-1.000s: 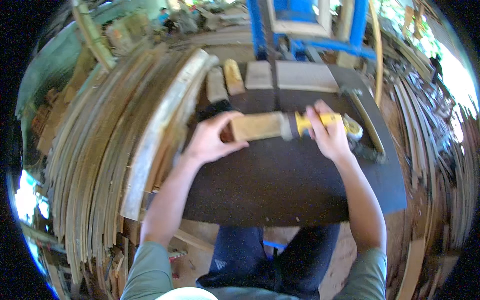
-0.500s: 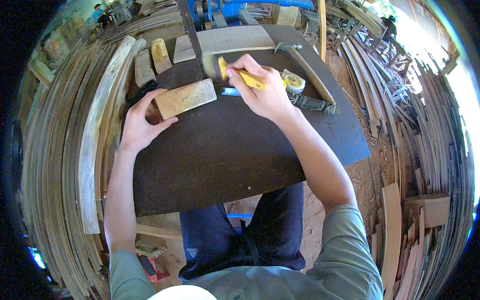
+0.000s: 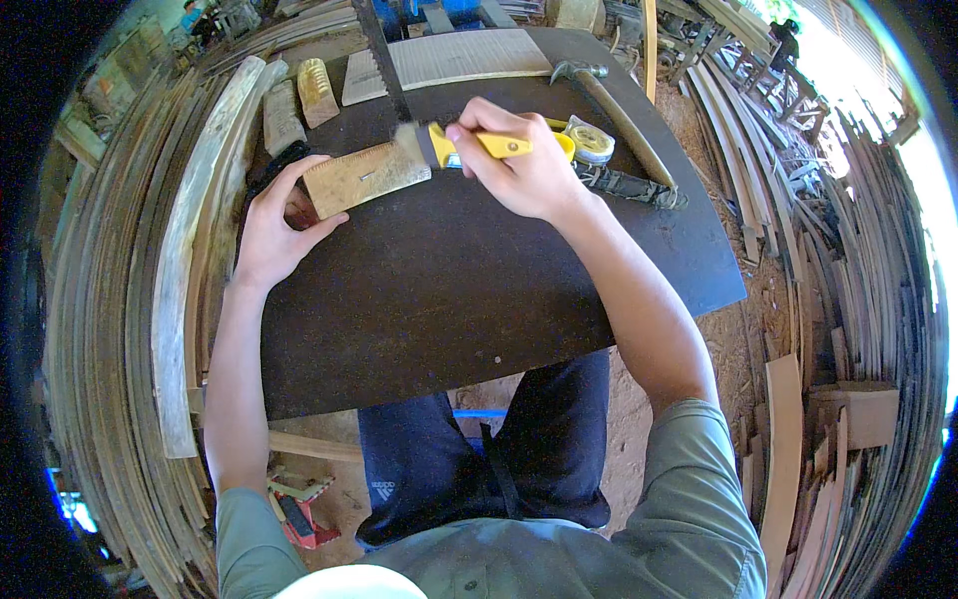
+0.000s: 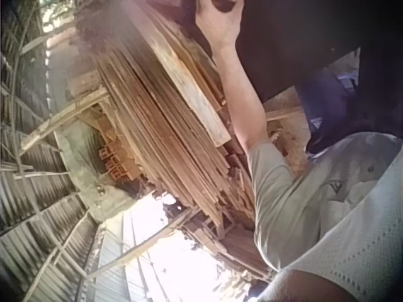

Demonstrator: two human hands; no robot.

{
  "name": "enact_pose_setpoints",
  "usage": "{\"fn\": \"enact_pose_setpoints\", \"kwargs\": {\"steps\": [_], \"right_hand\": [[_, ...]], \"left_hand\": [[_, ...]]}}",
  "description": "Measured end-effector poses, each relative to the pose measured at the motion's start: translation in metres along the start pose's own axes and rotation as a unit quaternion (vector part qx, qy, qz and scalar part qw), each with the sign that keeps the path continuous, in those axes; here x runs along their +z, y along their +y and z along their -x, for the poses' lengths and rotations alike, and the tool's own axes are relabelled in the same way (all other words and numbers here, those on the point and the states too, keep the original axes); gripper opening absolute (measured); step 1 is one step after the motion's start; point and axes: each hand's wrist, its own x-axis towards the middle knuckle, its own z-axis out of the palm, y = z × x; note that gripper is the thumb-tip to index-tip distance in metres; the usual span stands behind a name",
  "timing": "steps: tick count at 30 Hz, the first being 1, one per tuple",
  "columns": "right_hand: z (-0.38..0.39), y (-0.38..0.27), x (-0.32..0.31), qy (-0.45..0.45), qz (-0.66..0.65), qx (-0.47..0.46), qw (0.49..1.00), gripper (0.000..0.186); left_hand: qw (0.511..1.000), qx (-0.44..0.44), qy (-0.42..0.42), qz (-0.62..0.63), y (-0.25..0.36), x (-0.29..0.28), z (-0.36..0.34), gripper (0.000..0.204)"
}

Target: Sawing a small block of wood with a hacksaw and then cleaning the sawdust off with a paintbrush.

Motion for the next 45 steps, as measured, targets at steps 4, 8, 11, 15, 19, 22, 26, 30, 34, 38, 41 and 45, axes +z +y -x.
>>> {"fn": "enact_pose_setpoints", "kwargs": {"steps": [4, 8, 11, 15, 19, 22, 26, 30, 34, 38, 41, 45], "right_hand": [[0.000, 0.003, -0.002, 0.007, 0.000, 0.037, 0.999, 0.019], [-0.001, -0.002, -0.004, -0.099, -0.047, 0.133, 0.985, 0.021], [-0.005, 0.001, 0.001, 0.057, 0.064, -0.035, 0.996, 0.019], [0.003, -0.004, -0.003, -0.088, -0.027, 0.093, 0.991, 0.017], [0.000, -0.003, -0.002, -0.030, -0.005, 0.078, 0.996, 0.021], [0.004, 0.002, -0.002, -0.057, -0.027, 0.109, 0.992, 0.020], [0.001, -0.014, -0.001, -0.104, -0.102, 0.146, 0.979, 0.023], [0.001, -0.024, 0.024, 0.003, -0.141, 0.014, 0.990, 0.015], [0.012, -0.023, 0.012, -0.213, -0.284, 0.173, 0.919, 0.017], [0.013, -0.028, 0.026, -0.036, -0.204, 0.053, 0.977, 0.019], [0.011, -0.036, 0.016, -0.115, -0.267, 0.126, 0.949, 0.019], [0.007, -0.032, 0.020, -0.057, -0.228, 0.060, 0.970, 0.020]], "left_hand": [[1.000, 0.005, 0.001, -0.010, 0.003, -0.001, 0.000, 0.075], [1.000, -0.006, -0.003, -0.009, 0.004, -0.001, 0.001, 0.076], [1.000, -0.010, -0.008, -0.007, 0.006, 0.000, -0.001, 0.076], [1.000, -0.028, -0.012, -0.010, 0.004, -0.001, 0.000, 0.076], [1.000, -0.015, -0.006, -0.009, 0.002, -0.001, 0.001, 0.077], [1.000, -0.021, -0.009, -0.006, 0.001, 0.000, -0.002, 0.076], [1.000, -0.004, 0.008, -0.001, 0.004, 0.001, -0.001, 0.075], [1.000, -0.011, 0.005, -0.008, 0.006, -0.001, 0.001, 0.074], [0.998, 0.060, 0.030, -0.002, 0.009, 0.002, 0.001, 0.076], [0.997, 0.058, 0.053, -0.016, 0.013, -0.001, 0.002, 0.078], [0.998, 0.044, 0.041, -0.005, 0.014, -0.004, 0.002, 0.078], [0.991, 0.103, 0.077, -0.027, 0.014, -0.002, 0.001, 0.078]]}}
